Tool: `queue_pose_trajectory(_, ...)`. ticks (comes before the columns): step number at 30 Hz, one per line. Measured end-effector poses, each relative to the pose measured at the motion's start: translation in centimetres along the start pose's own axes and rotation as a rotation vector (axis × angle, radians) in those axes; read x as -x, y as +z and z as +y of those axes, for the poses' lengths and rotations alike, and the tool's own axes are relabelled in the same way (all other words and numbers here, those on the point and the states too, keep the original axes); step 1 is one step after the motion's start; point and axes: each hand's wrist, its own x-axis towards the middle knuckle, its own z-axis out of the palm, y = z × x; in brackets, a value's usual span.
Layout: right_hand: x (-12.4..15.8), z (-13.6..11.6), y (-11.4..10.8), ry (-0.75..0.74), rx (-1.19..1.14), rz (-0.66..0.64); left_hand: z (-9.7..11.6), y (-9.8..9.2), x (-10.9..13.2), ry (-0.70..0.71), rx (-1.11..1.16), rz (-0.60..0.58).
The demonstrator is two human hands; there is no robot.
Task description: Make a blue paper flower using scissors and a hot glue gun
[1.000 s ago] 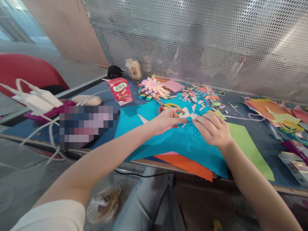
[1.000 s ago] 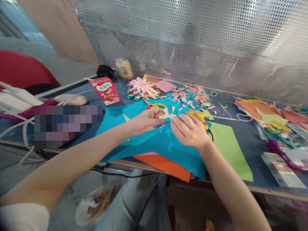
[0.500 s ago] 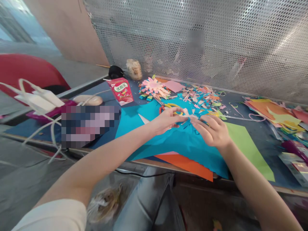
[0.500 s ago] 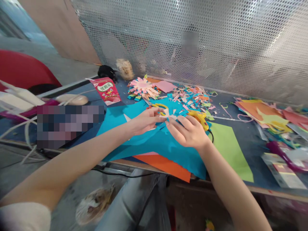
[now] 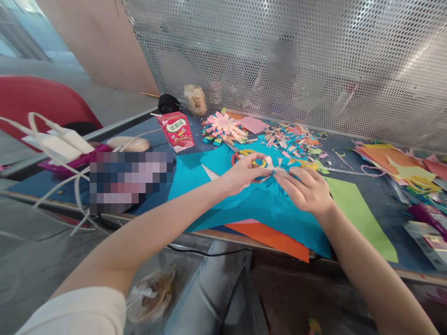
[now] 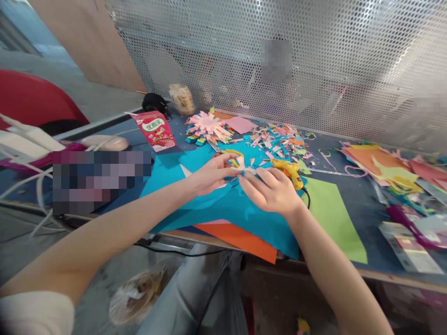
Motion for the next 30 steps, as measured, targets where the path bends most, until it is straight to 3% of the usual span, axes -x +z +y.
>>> queue_pose_trajectory(11, 0.4, -0.3, 0.3, 0.078, -0.044, -0.101, 0.1, -0.1, -0.4, -0.089, -0.037, 0.041)
queue_pose_trajectory(13, 0.6, -0.4, 0.6, 0.216, -0.125, -0.131, 0.1, -0.2, -0.6, -0.109, -0.040, 0.038)
queue_pose_trajectory(17, 1.0, -0.4, 1.3, 0.779, -0.438, -0.067, -0.1, -1.2, -1.2, -0.113, -0.115, -0.003)
queue_pose_trajectory(19, 1.2, -0.1, 1.6, 1.021, -0.621, 0.040, -0.1, -1.8, -1.5, -0.009, -0.252, 0.048)
queue_pose_trajectory(22, 1.5, 0.5, 1.8, 1.282, -0.872, 0.101, 0.1, -2.3, -1.6, 0.275, -0.467, 0.155)
queue_pose_trajectory(25, 1.4, 0.7, 1.8, 1.455, -1.086, 0.010, 0.4, -2.0, -1.4, 0.437, -0.496, 0.159)
queue_pose_trajectory(30, 0.8, -0.2, 2.0, 1.486, -1.252, -0.183, 0.5, -1.3, -1.0, 0.370, -0.399, 0.153)
